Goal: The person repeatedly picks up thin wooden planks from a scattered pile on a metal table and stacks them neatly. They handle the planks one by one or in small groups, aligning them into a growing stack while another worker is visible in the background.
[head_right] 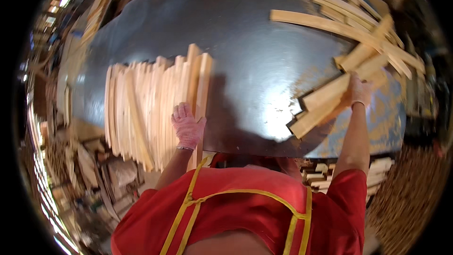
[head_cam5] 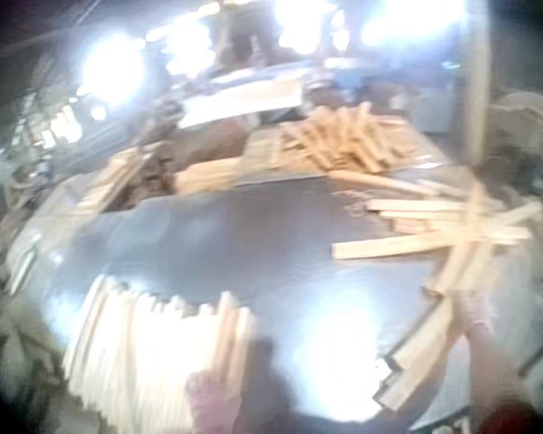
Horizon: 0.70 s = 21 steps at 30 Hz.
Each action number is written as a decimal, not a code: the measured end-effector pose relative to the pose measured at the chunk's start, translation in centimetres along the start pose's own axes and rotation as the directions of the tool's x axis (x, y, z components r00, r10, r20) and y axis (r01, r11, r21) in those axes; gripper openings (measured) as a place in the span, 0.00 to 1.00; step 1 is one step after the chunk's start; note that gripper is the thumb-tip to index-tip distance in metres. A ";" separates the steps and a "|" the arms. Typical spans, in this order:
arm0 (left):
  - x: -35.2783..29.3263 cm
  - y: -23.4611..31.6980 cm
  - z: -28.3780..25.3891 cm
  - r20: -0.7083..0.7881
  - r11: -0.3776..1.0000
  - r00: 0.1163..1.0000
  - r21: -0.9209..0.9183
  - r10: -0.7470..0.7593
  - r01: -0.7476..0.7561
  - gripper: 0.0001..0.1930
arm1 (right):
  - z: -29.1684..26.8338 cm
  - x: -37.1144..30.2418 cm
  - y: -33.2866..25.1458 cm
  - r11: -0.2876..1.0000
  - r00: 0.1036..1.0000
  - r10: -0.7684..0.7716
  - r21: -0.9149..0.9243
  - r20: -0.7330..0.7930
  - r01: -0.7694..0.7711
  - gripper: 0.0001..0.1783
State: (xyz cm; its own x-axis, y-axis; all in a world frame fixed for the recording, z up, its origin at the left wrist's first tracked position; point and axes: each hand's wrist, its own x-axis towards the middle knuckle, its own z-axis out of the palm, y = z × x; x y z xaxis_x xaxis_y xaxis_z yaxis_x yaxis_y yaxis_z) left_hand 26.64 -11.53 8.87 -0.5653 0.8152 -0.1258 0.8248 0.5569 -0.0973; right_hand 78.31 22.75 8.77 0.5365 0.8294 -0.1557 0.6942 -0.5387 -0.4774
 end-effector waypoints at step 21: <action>-3.5 5.7 1.2 0.217 0.783 0.956 -0.622 0.196 -0.019 0.41 | 13.2 -35.1 -6.6 0.803 0.767 -0.545 0.474 0.340 0.361 0.41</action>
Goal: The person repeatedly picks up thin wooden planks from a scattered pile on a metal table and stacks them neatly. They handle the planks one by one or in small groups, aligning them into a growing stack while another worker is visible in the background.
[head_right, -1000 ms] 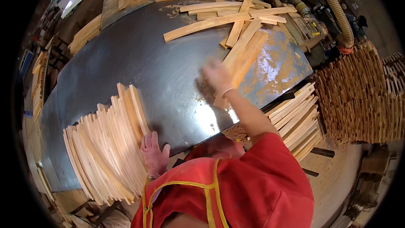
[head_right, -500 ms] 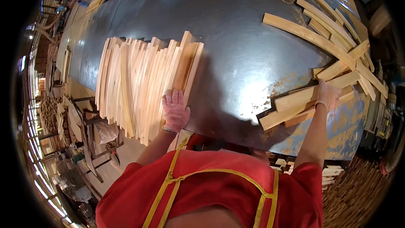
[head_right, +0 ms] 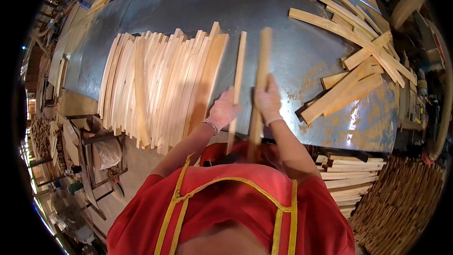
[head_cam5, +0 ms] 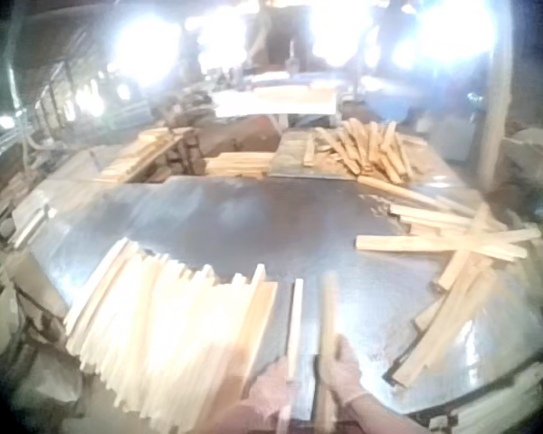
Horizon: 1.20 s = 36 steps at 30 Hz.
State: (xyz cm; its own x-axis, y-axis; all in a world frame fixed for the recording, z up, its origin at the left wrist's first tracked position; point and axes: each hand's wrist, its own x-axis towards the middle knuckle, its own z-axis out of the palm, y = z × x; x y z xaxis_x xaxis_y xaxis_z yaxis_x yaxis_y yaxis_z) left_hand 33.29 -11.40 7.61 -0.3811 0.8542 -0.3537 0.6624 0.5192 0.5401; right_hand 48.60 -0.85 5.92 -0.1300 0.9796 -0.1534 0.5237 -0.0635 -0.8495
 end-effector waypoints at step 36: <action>9.2 27.9 17.0 0.409 0.809 0.743 0.017 0.530 -0.587 0.50 | -27.3 10.8 11.9 0.786 0.650 0.558 0.581 -0.516 -0.213 0.48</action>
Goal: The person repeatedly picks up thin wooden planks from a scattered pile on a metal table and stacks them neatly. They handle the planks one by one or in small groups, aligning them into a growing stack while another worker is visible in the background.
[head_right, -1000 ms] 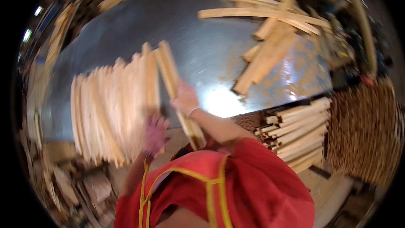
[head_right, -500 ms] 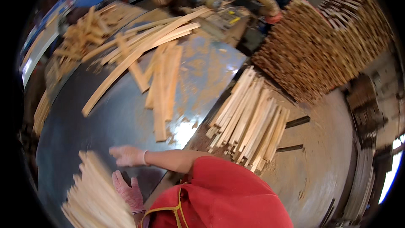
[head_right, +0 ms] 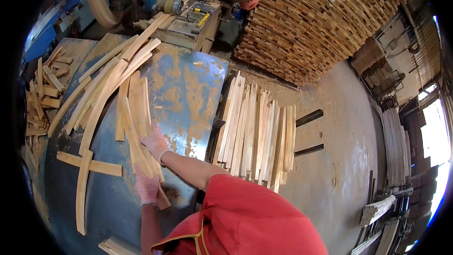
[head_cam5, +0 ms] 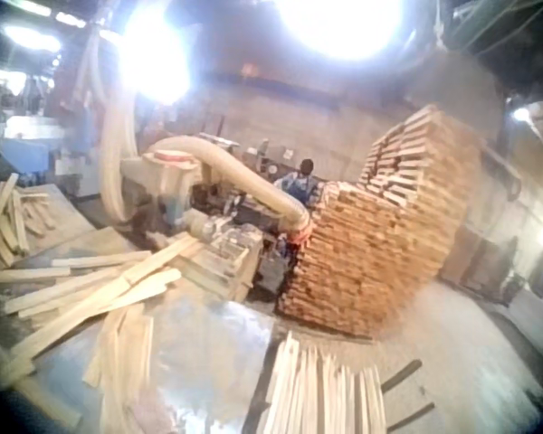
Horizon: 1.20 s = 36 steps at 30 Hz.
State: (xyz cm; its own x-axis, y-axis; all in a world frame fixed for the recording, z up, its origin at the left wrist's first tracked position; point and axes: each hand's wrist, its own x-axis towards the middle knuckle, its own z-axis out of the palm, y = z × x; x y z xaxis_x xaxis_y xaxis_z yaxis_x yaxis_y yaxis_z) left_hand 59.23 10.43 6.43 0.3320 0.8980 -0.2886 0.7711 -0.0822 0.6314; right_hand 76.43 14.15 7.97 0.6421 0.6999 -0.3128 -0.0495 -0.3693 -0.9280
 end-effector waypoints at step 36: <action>-29.6 -15.1 -9.1 -0.614 0.830 0.719 0.179 -0.325 0.528 0.42 | 21.1 -18.7 -2.9 0.505 0.192 0.029 -0.180 0.981 0.844 0.32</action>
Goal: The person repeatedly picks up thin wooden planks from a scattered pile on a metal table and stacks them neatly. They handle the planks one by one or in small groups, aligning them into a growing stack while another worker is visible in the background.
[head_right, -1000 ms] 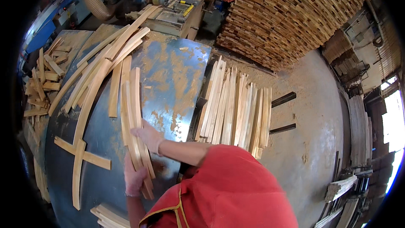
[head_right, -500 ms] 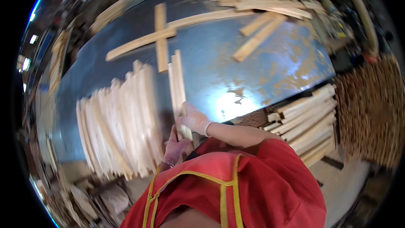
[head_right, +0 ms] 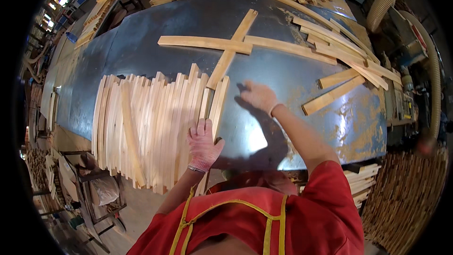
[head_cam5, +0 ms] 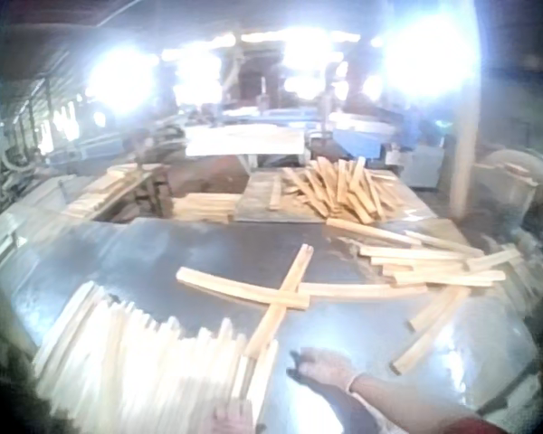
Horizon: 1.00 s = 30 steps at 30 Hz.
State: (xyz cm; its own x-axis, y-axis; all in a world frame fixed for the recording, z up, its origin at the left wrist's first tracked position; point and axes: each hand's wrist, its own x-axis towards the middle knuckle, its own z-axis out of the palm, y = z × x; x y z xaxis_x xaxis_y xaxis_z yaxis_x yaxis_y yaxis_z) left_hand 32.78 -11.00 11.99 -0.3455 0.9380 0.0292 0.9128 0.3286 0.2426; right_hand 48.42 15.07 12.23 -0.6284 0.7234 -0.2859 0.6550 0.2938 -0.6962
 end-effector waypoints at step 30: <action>-7.6 -3.0 -0.2 -0.039 0.981 0.997 0.184 0.064 -0.056 0.27 | -6.2 2.7 4.4 0.947 0.982 0.119 -0.279 -0.148 -0.157 0.35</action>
State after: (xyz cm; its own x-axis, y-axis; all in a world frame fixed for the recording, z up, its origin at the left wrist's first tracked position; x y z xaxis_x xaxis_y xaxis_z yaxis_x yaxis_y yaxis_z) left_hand 32.61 -19.10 11.19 -0.2943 0.9522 0.0823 0.9552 0.2902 0.0583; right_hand 52.22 22.24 12.47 -0.4771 0.8377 -0.2657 0.8360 0.3393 -0.4313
